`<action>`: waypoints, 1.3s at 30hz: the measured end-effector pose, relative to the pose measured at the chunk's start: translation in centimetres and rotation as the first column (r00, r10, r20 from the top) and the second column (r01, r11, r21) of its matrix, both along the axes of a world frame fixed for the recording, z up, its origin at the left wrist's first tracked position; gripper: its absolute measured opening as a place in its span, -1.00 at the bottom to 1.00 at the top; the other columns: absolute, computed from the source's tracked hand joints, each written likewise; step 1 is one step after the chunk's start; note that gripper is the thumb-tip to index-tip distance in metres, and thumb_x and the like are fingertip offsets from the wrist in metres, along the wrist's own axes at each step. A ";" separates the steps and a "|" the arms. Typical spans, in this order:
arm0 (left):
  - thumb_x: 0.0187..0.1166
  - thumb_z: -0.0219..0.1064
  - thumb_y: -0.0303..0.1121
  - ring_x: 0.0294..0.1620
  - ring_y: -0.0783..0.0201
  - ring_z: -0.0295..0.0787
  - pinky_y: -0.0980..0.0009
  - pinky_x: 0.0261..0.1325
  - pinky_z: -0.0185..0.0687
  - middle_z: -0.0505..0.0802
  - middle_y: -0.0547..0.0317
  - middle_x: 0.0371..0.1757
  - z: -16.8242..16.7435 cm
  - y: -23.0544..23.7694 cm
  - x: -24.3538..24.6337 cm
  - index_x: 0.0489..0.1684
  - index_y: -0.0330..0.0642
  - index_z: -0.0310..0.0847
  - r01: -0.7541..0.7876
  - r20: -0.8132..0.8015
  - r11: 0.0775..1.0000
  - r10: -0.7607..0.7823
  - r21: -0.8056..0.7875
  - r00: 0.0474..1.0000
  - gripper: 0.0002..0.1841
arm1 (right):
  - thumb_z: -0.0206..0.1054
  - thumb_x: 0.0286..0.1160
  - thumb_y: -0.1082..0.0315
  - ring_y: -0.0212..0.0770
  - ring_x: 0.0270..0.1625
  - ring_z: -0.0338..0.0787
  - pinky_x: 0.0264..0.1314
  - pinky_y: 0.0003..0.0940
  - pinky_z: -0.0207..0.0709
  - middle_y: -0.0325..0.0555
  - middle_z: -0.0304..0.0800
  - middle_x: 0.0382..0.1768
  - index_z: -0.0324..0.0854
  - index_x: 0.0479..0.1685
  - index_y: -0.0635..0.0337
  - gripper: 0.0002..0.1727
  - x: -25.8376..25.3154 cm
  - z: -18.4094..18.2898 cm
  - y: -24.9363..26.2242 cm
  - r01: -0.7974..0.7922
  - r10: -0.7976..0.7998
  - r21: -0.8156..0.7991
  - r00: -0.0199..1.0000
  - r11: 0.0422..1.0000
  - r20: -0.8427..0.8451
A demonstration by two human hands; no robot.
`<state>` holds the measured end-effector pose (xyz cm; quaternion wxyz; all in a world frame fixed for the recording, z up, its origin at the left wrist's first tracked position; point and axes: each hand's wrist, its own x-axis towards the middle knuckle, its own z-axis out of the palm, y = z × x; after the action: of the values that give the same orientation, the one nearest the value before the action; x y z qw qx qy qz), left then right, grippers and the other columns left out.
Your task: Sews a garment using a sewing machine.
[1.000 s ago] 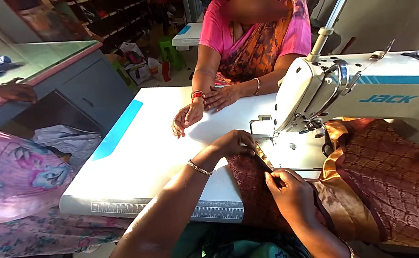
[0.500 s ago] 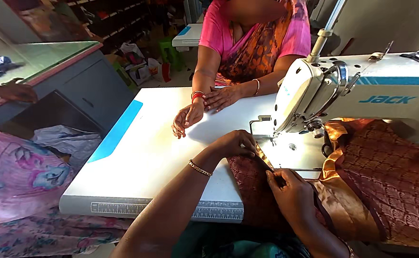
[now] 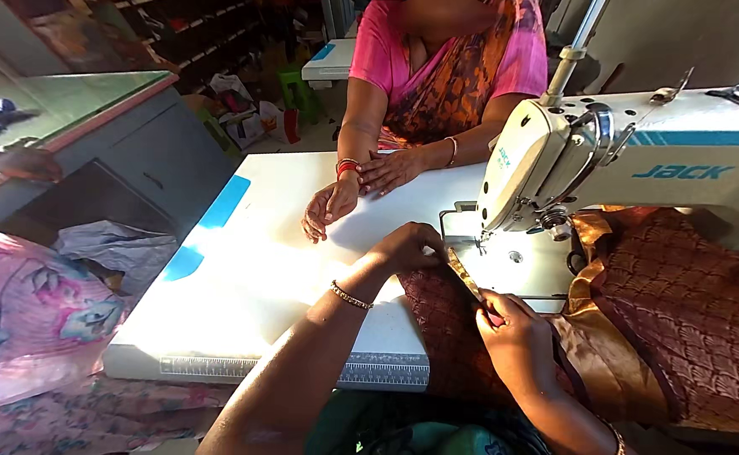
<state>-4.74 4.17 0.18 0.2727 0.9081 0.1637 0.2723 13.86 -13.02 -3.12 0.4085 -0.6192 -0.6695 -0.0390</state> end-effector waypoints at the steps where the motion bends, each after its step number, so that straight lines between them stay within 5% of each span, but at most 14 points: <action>1: 0.32 0.48 -0.64 0.00 0.09 0.86 0.17 0.26 0.66 0.92 -0.10 -0.21 0.1 0.0 0.0 -0.35 -0.35 0.90 -0.004 -0.008 1.000 0.004 -0.001 1.000 -0.92 | 0.46 0.24 0.55 -0.07 -0.25 0.87 -0.17 -0.21 0.76 0.02 0.86 -0.28 0.88 -0.11 0.27 -0.77 0.0 -0.1 0.1 -0.015 0.014 0.031 1.000 0.999 0.021; 14: 0.28 0.48 -0.65 0.02 -0.02 0.82 0.08 0.24 0.62 0.90 -0.12 -0.25 0.3 0.1 0.2 -0.44 -0.32 0.89 0.043 -0.097 0.994 -0.034 0.098 0.995 -0.92 | 0.50 0.23 0.55 0.04 -0.17 0.84 -0.15 0.00 0.71 0.03 0.82 -0.21 0.90 -0.25 0.19 -0.85 0.4 -0.2 0.2 -0.138 0.140 -0.026 0.980 0.990 0.138; 24: 0.35 0.46 -0.65 0.23 -0.06 0.80 -0.11 0.59 0.37 0.92 -0.06 -0.10 1.5 -1.2 0.7 -0.39 -0.24 0.91 -0.026 -0.296 0.974 0.094 0.224 0.951 -0.87 | 0.50 0.16 0.70 0.11 -0.08 0.86 -0.15 0.07 0.76 0.06 0.81 -0.13 0.87 -0.33 0.22 -0.80 0.3 1.8 -0.4 -0.173 0.225 -0.191 0.927 0.966 0.299; 27: 0.44 0.33 -0.71 0.52 -0.03 0.64 -0.15 0.81 0.00 0.90 0.00 0.13 3.5 -4.5 2.3 -0.24 -0.26 0.88 -0.195 -0.499 0.931 0.333 0.307 0.800 -0.79 | 0.47 0.27 0.70 0.17 0.12 0.83 0.08 0.10 0.74 0.12 0.81 0.02 0.89 -0.11 0.22 -0.72 0.1 2.8 -1.1 -0.145 0.260 -0.318 0.898 0.937 0.355; 29: 0.47 0.34 -0.67 0.59 -0.10 0.52 -0.19 0.76 0.04 0.80 -0.02 0.36 5.6 -8.6 3.9 -0.15 -0.31 0.86 -0.364 -0.581 0.872 0.490 0.328 0.650 -0.81 | 0.48 0.39 0.57 0.18 0.20 0.80 0.19 0.09 0.71 0.14 0.80 0.13 0.87 0.08 0.21 -0.71 0.1 3.2 -1.4 -0.124 0.282 -0.389 0.880 0.913 0.381; 30: 0.53 0.35 -0.57 0.59 -0.16 0.49 -0.25 0.71 0.13 0.74 -0.06 0.44 5.8 -10.1 4.6 -0.12 -0.34 0.85 -0.458 -0.592 0.840 0.534 0.292 0.603 -0.85 | 0.45 0.46 0.52 0.17 0.27 0.78 0.27 0.08 0.67 0.13 0.79 0.20 0.85 0.15 0.20 -0.70 0.1 3.5 -1.6 -0.114 0.295 -0.439 0.881 0.891 0.370; 32: 0.70 0.30 -0.13 0.70 -0.22 0.35 -0.33 0.70 0.09 0.60 -0.13 0.61 4.5 -12.0 5.4 0.17 -0.37 0.77 -0.617 -0.604 0.765 0.583 0.183 0.544 -0.57 | 0.38 0.51 0.50 0.16 0.38 0.73 0.40 0.09 0.60 0.10 0.75 0.31 0.83 0.18 0.22 -0.70 0.3 3.7 -2.0 -0.127 0.313 -0.488 0.893 0.863 0.322; 35: 0.82 -0.05 0.19 0.95 -0.13 -0.22 -0.38 0.80 -0.42 0.12 -0.03 0.92 2.6 -13.3 6.2 0.86 -0.20 0.13 -0.720 -0.714 0.689 0.546 0.085 0.438 -0.23 | 0.30 0.55 0.53 0.16 0.52 0.65 0.53 0.09 0.52 0.08 0.59 0.57 0.82 0.07 0.35 -0.76 0.7 4.4 -2.2 -0.154 0.373 -0.586 0.887 0.795 0.273; 37: 0.82 -0.17 0.24 0.97 -0.02 -0.42 -0.36 0.81 -0.62 -0.12 0.10 0.97 1.6 -13.8 6.0 0.96 -0.07 -0.17 -0.741 -0.722 0.671 0.524 0.024 0.451 -0.18 | 0.25 0.60 0.50 0.16 0.47 0.68 0.50 0.16 0.52 0.11 0.61 0.53 0.81 0.11 0.32 -0.73 2.2 5.3 -1.8 -0.257 0.471 -0.653 0.865 0.712 0.174; 39: 0.74 -0.12 0.35 0.98 0.04 -0.42 -0.30 0.84 -0.57 -0.14 0.11 0.98 0.5 -14.0 5.7 0.96 -0.08 -0.21 -0.728 -0.679 0.685 0.546 0.023 0.491 -0.08 | 0.23 0.68 0.37 0.02 0.29 0.81 0.41 0.12 0.60 0.02 0.83 0.25 0.85 0.08 0.23 -0.72 4.8 6.1 -1.0 -0.391 0.531 -0.609 0.846 0.690 0.057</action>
<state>1.00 -9.87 0.72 0.1979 0.7689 0.6079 0.0043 18.62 -14.00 3.02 0.1180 -0.5144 -0.8258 0.1987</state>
